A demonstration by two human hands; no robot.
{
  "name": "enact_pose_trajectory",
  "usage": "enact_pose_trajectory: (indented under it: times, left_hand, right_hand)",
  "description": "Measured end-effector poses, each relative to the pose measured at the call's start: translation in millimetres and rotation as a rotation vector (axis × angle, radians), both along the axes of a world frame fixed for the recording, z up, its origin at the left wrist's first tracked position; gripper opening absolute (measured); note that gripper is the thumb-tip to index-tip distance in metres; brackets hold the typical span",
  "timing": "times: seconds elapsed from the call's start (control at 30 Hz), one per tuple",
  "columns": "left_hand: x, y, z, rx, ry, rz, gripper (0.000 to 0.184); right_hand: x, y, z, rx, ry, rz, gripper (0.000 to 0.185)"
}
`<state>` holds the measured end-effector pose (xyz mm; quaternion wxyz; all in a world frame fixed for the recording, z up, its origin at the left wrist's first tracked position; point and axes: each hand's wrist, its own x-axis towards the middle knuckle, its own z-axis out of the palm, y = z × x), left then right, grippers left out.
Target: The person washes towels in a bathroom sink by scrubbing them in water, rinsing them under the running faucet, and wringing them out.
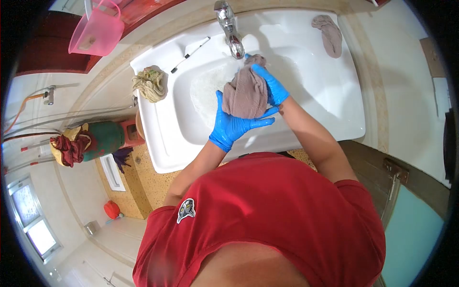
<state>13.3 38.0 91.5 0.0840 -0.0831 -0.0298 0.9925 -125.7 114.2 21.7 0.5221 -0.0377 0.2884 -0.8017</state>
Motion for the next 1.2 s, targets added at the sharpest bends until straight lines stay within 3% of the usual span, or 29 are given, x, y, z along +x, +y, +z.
enact_pose_trajectory:
  times: [0.07, 0.17, 0.27, 0.37, 0.4, 0.47, 0.5, 0.53, 0.57, 0.63, 0.67, 0.77, 0.8, 0.83, 0.93, 1.07, 1.13, 1.2]
  left_hand:
    - [6.2, 1.4, -14.3, 0.054, -0.192, 0.051, 0.072]
    - [6.9, -12.8, -30.5, 0.219, -0.014, -0.206, 0.067]
    - [3.1, -16.3, -24.4, -0.557, -0.266, -0.267, 0.056]
    - [-5.0, -8.2, -26.8, -0.993, -0.32, -0.306, 0.045]
    - [-8.5, -4.6, -28.2, -1.123, -0.337, -0.31, 0.043]
    - [-10.7, 5.1, -33.4, -1.381, -0.377, -0.312, 0.039]
    - [-9.5, 8.5, -44.0, -1.353, -0.396, -0.272, 0.039]
    - [-7.8, 11.4, -55.5, -1.329, -0.41, -0.232, 0.039]
    - [-5.4, 13.4, -67.0, -1.303, -0.422, -0.194, 0.038]
    - [-2.5, 11.5, -44.3, -0.926, -0.49, -0.224, 0.038]
    - [-1.6, 9.9, -43.8, -0.724, -0.508, -0.21, 0.039]
    - [-14.7, 0.8, -38.2, -0.245, -0.474, -0.126, 0.043]
    - [-23.9, -4.0, -35.6, -0.109, -0.442, -0.093, 0.044]
    - [-32.5, -8.1, -32.7, -0.07, -0.478, -0.064, 0.044]
    - [-64.7, -17.9, -35.0, 0.093, -0.512, 0.022, 0.041]
    - [-106.9, -29.5, -37.7, 0.084, -0.687, 0.177, 0.042]
    - [-117.5, -34.9, -28.0, 0.077, -0.598, 0.181, 0.038]
    - [-116.0, -35.5, -28.6, 0.06, -0.449, 0.17, 0.031]
  right_hand:
    - [-8.1, -5.0, 5.5, 0.166, 0.009, 0.042, 0.039]
    - [-14.7, -11.0, 27.7, 0.29, 0.272, 0.071, 0.035]
    - [-25.7, -19.4, 29.9, 0.487, 0.462, 0.248, 0.034]
    - [-26.1, -20.3, 22.4, 0.483, 0.75, 0.341, 0.038]
    - [-23.8, -27.9, 26.2, 0.619, 1.047, 0.379, 0.042]
    - [-17.6, -23.7, 34.6, 0.734, 1.149, 0.494, 0.047]
    - [-14.9, -24.6, 49.1, 0.79, 1.202, 0.548, 0.049]
    - [-11.9, -27.6, 31.7, 0.748, 1.373, 0.449, 0.05]
    - [-22.8, -26.2, 17.9, 0.717, 1.36, 0.519, 0.05]
    - [-28.1, -21.8, 24.9, 0.657, 1.314, 0.678, 0.05]
    - [-37.6, -19.6, 6.1, 0.774, 1.257, 0.622, 0.057]
    - [-63.1, -7.9, 38.5, 0.59, 1.163, 0.337, 0.051]
    - [-71.5, -5.1, 44.9, 0.635, 1.284, 0.222, 0.053]
    - [-79.0, -5.7, 52.5, 0.676, 1.406, 0.098, 0.054]
    - [-94.6, -16.1, 82.6, 0.545, 1.411, -0.212, 0.054]
    - [-84.5, -33.7, 147.9, 0.459, 1.978, -0.407, 0.05]
    - [-85.1, -47.7, 155.3, 0.281, 2.163, -0.448, 0.05]
    - [-83.0, -56.0, 153.5, 0.334, 2.258, -0.419, 0.049]
